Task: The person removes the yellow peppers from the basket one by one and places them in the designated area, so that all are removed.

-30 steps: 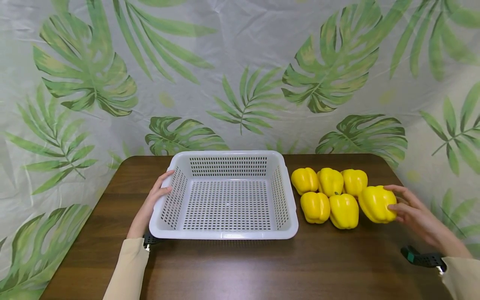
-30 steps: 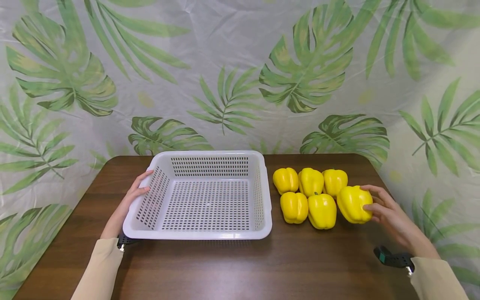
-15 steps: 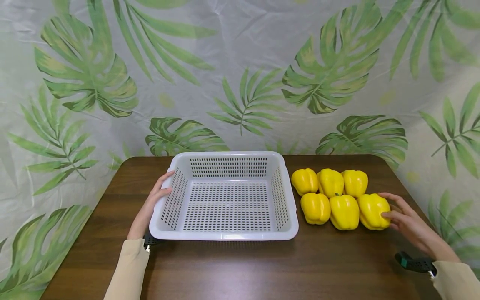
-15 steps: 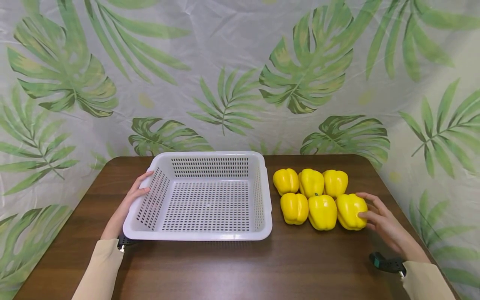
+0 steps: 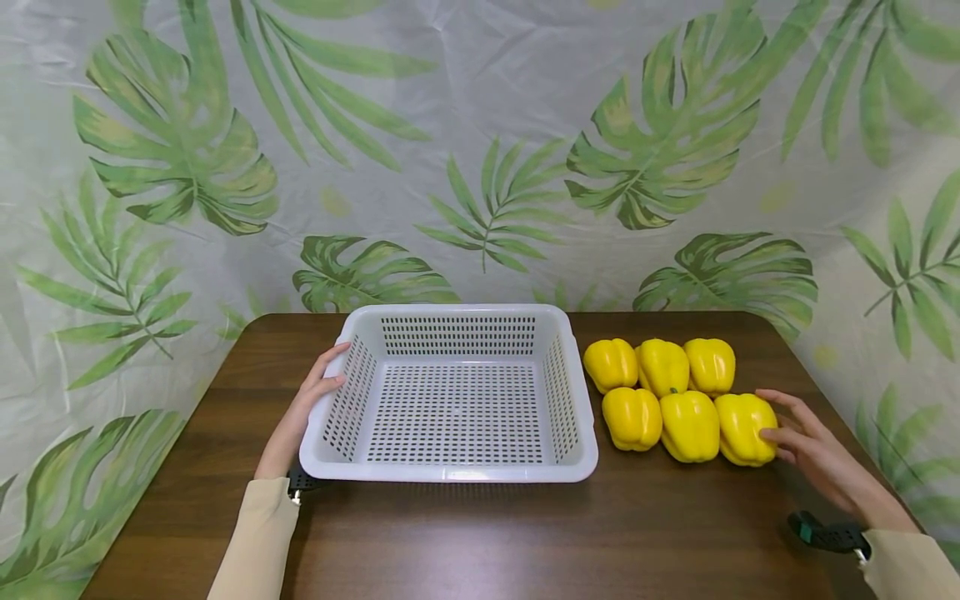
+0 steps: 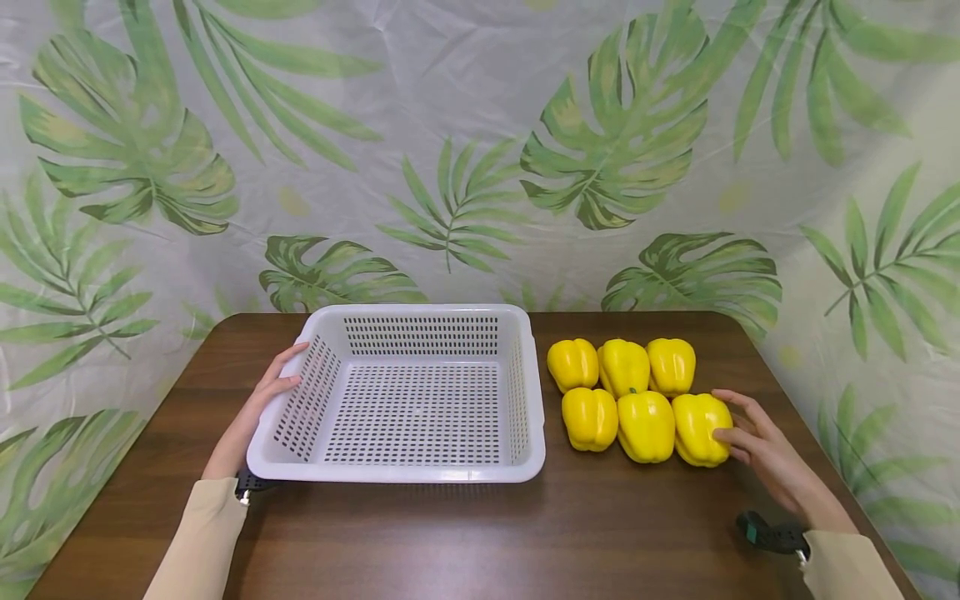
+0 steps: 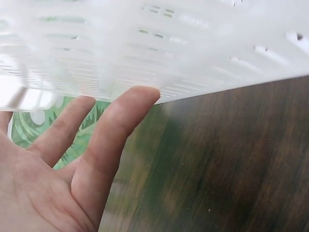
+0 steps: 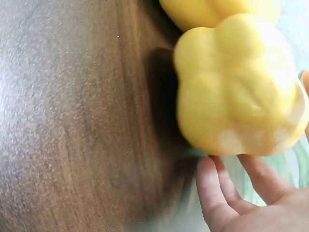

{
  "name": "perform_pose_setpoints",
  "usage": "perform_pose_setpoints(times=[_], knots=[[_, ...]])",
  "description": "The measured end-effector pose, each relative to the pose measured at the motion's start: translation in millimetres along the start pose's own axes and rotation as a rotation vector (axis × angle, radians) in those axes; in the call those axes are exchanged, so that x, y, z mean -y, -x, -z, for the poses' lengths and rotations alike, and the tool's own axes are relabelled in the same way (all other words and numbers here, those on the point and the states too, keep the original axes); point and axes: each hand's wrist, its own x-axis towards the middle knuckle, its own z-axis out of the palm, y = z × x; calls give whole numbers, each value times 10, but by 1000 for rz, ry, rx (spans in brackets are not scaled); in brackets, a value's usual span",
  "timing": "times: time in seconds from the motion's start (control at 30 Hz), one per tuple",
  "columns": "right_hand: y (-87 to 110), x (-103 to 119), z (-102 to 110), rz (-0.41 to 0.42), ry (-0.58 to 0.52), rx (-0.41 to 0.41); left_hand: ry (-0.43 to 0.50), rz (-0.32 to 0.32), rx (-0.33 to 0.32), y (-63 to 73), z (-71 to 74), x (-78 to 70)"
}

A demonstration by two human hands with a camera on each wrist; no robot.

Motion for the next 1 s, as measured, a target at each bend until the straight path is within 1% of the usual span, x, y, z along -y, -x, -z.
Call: perform_pose_setpoints(times=[0.07,0.13,0.3,0.37,0.43,0.53,0.7,0.87,1.0], knots=[[-11,16,-2,14,-13,-15,-3,13,1,4,-1,-11],[-22,43,-8,40,-42,-25,-21,39,-2,16,-2,-27],[-50,141,-45,114,-97,-41,-78,157,-3,79,2,-79],[-71,187,-72,128,-88,-61,-94,182,0,93,14,-94],[-94,233,-103,132,-72,-92,-117,186,-1,95,33,-104],[-127,301,-157,140,-48,-120,-194,161,-5,86,75,-120],[-184,405,-264,178,-23,-120,-325,140,1,81,132,-179],[-243,493,-383,206,16,-131,-419,138,24,89,161,-294],[-303,544,-476,202,30,-144,-463,147,36,117,172,-440]])
